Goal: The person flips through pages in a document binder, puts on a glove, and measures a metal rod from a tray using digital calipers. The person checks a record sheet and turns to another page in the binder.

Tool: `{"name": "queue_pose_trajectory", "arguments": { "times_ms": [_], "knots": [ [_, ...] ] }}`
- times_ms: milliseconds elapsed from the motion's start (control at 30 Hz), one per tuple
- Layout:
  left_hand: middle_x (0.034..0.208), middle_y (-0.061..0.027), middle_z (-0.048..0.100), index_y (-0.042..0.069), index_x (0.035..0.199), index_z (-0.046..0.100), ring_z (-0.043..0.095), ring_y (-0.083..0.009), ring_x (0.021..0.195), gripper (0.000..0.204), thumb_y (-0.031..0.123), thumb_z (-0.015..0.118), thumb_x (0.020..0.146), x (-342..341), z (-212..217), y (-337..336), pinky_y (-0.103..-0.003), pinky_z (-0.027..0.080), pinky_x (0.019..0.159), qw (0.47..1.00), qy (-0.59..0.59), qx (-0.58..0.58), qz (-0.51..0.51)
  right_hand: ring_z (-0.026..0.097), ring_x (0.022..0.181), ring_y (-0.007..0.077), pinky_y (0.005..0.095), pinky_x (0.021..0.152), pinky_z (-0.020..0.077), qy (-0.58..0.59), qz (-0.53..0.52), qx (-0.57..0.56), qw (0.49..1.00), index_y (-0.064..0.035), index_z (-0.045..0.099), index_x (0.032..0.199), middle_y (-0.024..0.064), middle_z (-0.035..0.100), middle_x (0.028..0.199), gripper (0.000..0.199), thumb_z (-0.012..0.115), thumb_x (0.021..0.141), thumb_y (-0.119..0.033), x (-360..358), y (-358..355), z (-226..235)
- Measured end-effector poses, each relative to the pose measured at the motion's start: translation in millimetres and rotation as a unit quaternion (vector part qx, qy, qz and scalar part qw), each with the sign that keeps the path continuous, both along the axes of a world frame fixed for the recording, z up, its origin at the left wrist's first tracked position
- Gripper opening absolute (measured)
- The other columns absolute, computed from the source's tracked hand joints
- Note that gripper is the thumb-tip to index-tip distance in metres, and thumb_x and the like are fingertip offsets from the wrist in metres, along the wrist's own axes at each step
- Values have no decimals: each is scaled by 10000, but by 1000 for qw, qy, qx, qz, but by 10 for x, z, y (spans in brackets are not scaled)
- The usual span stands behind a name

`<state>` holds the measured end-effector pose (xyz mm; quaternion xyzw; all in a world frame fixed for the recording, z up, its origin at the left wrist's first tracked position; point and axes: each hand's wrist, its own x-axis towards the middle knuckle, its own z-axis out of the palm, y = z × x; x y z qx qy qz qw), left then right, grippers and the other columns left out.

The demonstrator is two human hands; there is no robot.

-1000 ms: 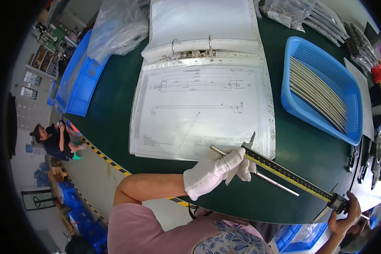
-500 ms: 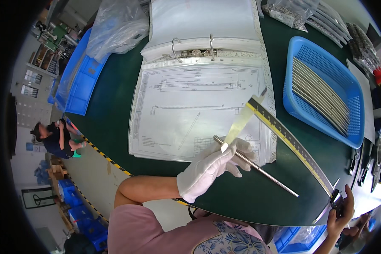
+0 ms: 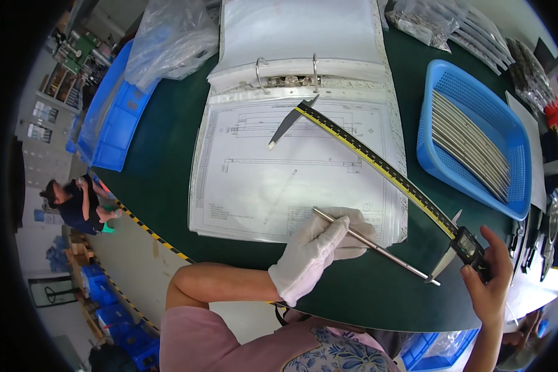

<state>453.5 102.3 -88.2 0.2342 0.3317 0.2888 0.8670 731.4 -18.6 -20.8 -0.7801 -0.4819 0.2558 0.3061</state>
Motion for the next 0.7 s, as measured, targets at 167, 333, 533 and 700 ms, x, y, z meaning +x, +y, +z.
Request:
{"name": "queue_pose_trajectory", "arguments": {
  "times_ms": [167,333,533,700],
  "knots": [
    [1160,-194,592,-8,1248,468,616,-263,1064,334,231,426,1018,-7,26,0,-383,497,950,998,0,-27,48,361,605,35,195,531,270,16,26,-16,999,26,467,1321,-40,432,747,707,709,669,-103,1,109,42],
    [1163,-194,589,-1,1249,467,613,-271,1066,323,220,417,1019,-7,21,-13,-390,493,958,998,0,-32,50,444,629,29,174,547,322,-19,0,-66,998,5,483,1305,11,580,828,704,687,631,4,5,96,134],
    [1143,-189,596,10,1222,474,613,-278,1064,294,214,409,1021,-10,13,-8,-405,491,960,998,-3,-37,57,494,641,73,215,557,380,-16,8,-44,999,22,564,1178,29,602,806,587,719,612,-1,75,58,131],
    [1127,-182,600,19,1200,477,609,-285,1067,277,218,415,1019,-8,31,3,-422,492,956,997,9,-43,61,454,570,94,257,515,365,-105,32,-121,987,45,619,867,35,530,635,355,794,615,-134,150,12,90]
  ]
}}
